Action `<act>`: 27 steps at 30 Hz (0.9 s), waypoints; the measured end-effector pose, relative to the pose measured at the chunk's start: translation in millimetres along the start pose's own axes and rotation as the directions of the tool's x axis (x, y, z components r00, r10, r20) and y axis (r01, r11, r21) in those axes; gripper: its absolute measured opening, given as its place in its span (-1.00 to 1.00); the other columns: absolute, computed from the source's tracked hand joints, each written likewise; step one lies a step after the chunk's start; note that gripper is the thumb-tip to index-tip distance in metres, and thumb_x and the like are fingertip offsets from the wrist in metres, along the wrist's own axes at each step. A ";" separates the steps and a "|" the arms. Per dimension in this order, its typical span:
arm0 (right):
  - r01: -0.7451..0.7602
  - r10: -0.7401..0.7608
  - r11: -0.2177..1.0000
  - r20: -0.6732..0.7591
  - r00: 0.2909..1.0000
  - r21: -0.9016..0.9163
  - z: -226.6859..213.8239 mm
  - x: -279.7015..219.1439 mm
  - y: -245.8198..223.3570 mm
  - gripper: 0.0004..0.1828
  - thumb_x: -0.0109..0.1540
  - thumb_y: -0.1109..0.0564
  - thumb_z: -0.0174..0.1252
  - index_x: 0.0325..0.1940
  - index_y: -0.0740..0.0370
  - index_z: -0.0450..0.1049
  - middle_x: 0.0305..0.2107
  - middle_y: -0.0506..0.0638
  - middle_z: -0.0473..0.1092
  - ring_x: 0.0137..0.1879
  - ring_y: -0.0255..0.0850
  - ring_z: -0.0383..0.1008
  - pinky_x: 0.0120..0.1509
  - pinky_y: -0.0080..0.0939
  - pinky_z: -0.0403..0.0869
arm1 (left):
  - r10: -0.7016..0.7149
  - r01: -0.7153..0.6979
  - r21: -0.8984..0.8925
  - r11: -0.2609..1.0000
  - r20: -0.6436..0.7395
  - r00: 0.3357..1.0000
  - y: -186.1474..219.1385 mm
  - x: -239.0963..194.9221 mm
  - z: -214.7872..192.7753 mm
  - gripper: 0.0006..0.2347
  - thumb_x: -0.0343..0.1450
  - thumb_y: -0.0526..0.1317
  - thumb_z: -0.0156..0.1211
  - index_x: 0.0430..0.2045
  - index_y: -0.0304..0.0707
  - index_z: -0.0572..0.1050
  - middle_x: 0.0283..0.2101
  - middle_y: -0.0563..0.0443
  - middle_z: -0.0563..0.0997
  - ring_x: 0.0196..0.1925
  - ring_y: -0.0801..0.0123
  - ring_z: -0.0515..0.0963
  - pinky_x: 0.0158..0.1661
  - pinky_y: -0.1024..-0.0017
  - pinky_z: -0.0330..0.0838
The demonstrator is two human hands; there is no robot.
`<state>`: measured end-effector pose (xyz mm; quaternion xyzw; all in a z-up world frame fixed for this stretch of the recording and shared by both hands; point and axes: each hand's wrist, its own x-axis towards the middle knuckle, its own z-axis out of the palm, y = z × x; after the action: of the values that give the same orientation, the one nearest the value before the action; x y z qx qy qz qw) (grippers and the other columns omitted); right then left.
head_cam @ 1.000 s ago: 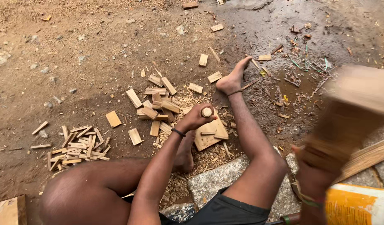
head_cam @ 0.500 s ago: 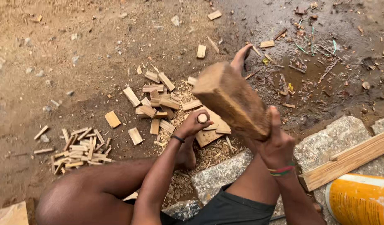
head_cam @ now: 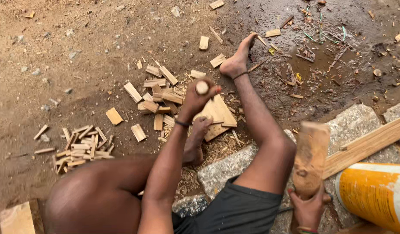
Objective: The person sits on the ground and uses a chisel and wooden mallet to carve small wooden pieces. They repeatedly strike the chisel to shape the wood, creating wood shavings and small blocks.
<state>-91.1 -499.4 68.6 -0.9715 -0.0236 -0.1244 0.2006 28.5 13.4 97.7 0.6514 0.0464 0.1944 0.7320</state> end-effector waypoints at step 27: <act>0.077 -0.072 0.997 -0.183 0.981 0.021 -61.7 1.4 5.1 -0.67 0.39 -0.05 0.32 0.08 0.23 0.55 -0.19 0.10 0.54 -0.08 -0.03 0.56 0.07 -0.02 0.50 | 0.286 -0.489 0.802 0.343 0.407 0.868 151.9 -17.3 -64.9 -0.84 0.52 -0.17 0.31 -0.34 -0.27 0.53 -0.40 -0.06 0.63 -0.40 0.33 0.65 -0.43 0.42 0.62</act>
<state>-103.5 -528.5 121.8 -0.9516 -0.0431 -0.2197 0.2105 -42.3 79.6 232.6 0.9416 -0.0873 0.2447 0.2143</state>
